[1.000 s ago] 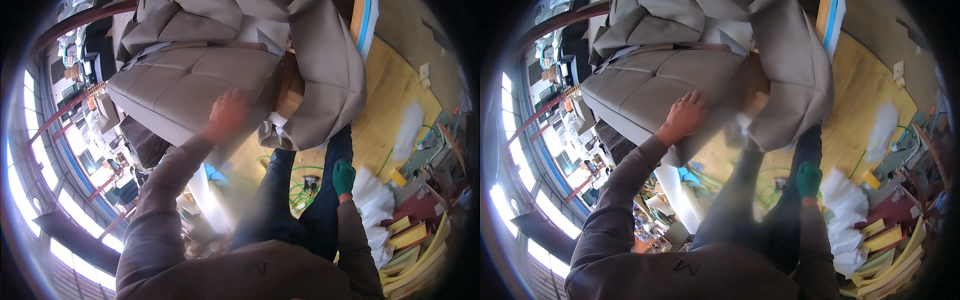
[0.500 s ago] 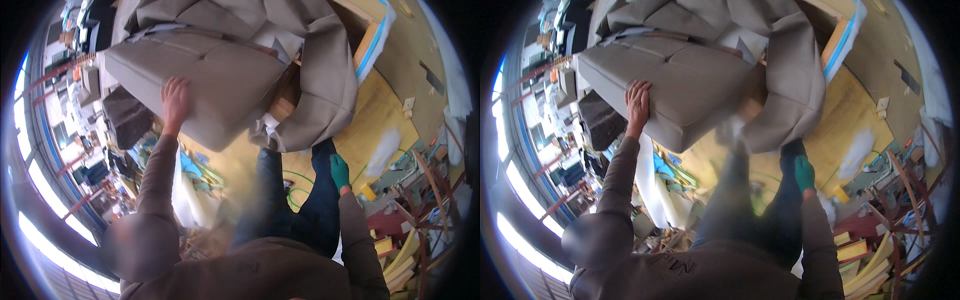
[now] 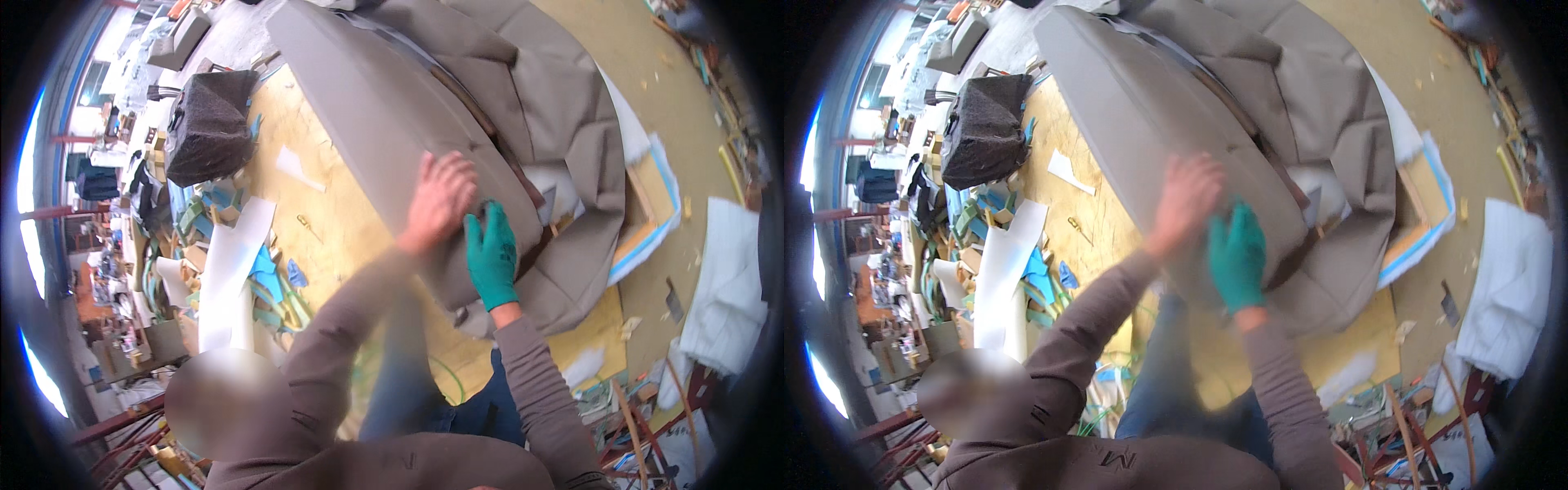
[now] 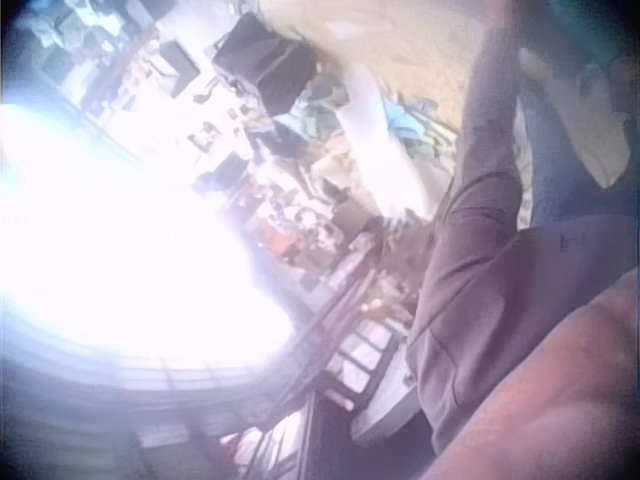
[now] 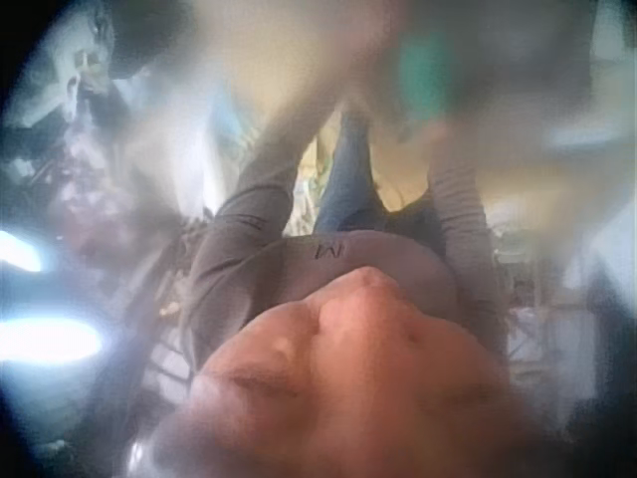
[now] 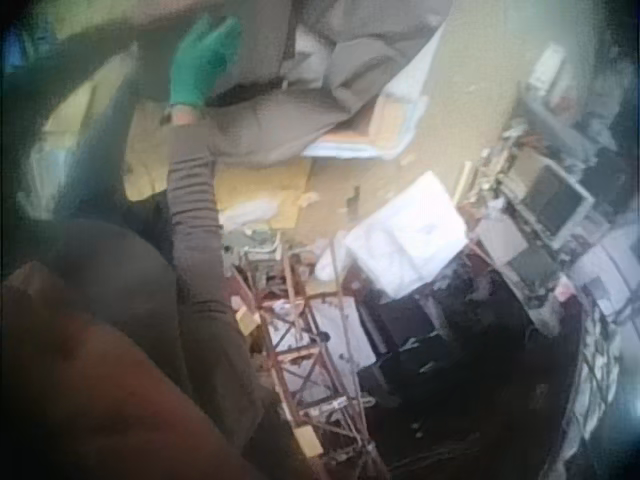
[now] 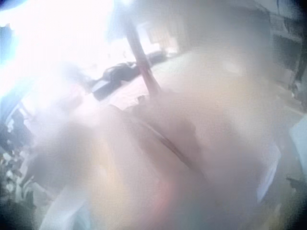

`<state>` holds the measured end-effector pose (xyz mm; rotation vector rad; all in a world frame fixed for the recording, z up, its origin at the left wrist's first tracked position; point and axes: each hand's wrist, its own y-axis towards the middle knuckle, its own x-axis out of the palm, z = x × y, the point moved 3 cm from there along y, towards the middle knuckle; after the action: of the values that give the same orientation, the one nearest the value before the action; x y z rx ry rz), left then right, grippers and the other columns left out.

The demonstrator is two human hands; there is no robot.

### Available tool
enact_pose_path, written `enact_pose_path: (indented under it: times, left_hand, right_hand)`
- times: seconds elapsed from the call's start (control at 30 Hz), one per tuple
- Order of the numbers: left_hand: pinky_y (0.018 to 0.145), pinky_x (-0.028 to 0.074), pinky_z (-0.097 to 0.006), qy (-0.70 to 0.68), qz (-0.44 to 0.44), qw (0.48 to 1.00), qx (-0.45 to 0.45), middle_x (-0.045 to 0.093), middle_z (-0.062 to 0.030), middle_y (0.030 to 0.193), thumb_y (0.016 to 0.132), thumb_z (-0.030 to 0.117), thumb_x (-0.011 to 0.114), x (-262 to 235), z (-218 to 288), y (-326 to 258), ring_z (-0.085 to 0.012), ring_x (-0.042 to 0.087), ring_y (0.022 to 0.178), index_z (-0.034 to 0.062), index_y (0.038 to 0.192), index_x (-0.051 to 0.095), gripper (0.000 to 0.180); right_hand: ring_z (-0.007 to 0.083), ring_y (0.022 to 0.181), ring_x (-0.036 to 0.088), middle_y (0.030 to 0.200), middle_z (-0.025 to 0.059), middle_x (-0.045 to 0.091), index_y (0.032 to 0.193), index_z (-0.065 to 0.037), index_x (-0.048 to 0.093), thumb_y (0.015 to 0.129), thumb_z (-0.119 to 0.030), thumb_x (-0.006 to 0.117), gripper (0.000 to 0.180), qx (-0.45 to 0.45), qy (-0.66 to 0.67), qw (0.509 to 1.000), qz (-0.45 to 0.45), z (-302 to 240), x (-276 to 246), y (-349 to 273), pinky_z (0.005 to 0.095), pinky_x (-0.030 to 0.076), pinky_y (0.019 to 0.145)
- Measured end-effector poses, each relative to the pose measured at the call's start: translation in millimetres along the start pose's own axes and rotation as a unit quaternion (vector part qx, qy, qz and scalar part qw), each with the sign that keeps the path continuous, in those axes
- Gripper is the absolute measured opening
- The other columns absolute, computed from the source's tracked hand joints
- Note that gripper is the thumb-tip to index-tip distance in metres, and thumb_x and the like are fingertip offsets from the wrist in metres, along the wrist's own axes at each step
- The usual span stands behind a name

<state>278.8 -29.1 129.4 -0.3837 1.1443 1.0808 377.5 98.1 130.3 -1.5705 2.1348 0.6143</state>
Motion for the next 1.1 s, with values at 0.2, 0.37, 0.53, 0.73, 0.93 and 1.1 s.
enact_pose_path:
  times: [0.2,0.37,0.53,0.73,0.93,1.1]
  left_hand:
    - [0.130,0.018,-0.060,0.011,0.015,1.000,-0.001,0.033,-0.0122,0.175,0.106,0.040,0.056,-45.8,-96.8,3.1,-0.0340,0.028,0.162,0.0109,0.160,0.048,0.062]
    - [0.130,0.018,-0.060,0.088,0.030,0.990,-0.103,0.033,-0.0137,0.175,0.107,0.050,0.052,-95.9,-240.1,51.3,-0.0343,0.028,0.162,0.0081,0.164,0.044,0.071]
    - [0.129,0.018,-0.061,0.110,0.059,0.984,-0.130,0.034,-0.0183,0.174,0.106,0.055,0.052,-111.1,-299.5,87.2,-0.0360,0.028,0.162,-0.0003,0.163,0.042,0.079]
    - [0.130,0.016,-0.060,0.119,0.054,0.984,-0.125,0.029,-0.0275,0.173,0.104,0.055,0.053,-118.2,-345.8,135.0,-0.0431,0.023,0.162,-0.0058,0.162,0.037,0.085]
    - [0.131,0.017,-0.060,0.126,0.038,0.978,-0.159,0.028,-0.0323,0.171,0.104,0.054,0.057,-140.1,-442.2,206.2,-0.0483,0.022,0.161,-0.0106,0.162,0.033,0.090]
    - [0.131,0.014,-0.059,0.171,0.037,0.968,-0.180,0.023,-0.0305,0.174,0.108,0.058,0.045,-158.0,-543.8,278.4,-0.0452,0.018,0.164,-0.0089,0.164,0.029,0.089]
  right_hand:
    - [0.0451,0.120,0.065,0.138,0.0262,0.066,0.147,0.002,0.056,0.110,-0.028,0.057,0.049,0.028,-0.239,0.968,0.069,-10.4,30.9,-5.5,0.0522,0.051,0.100]
    - [0.0434,0.123,0.066,0.144,0.0260,0.064,0.152,0.000,0.054,0.110,-0.024,0.056,0.048,0.050,-0.240,0.966,0.079,-6.4,30.7,-4.6,0.0486,0.051,0.102]
    - [0.0418,0.127,0.064,0.145,0.0247,0.064,0.152,-0.001,0.055,0.112,-0.021,0.053,0.045,0.089,-0.296,0.949,0.056,-6.6,32.7,-5.9,0.0470,0.048,0.107]
    - [0.0408,0.130,0.062,0.146,0.0236,0.063,0.153,0.000,0.054,0.111,-0.014,0.050,0.045,0.138,-0.282,0.948,0.051,-3.7,30.4,-10.7,0.0469,0.046,0.110]
    - [0.0406,0.137,0.057,0.152,0.0237,0.059,0.157,0.001,0.049,0.109,-0.006,0.047,0.049,0.191,-0.265,0.945,0.016,-15.0,30.8,-6.5,0.0481,0.042,0.116]
    - [0.0386,0.140,0.055,0.154,0.0230,0.057,0.157,0.003,0.049,0.108,-0.007,0.048,0.050,0.249,-0.287,0.925,-0.001,-23.6,27.4,-10.2,0.0464,0.038,0.120]
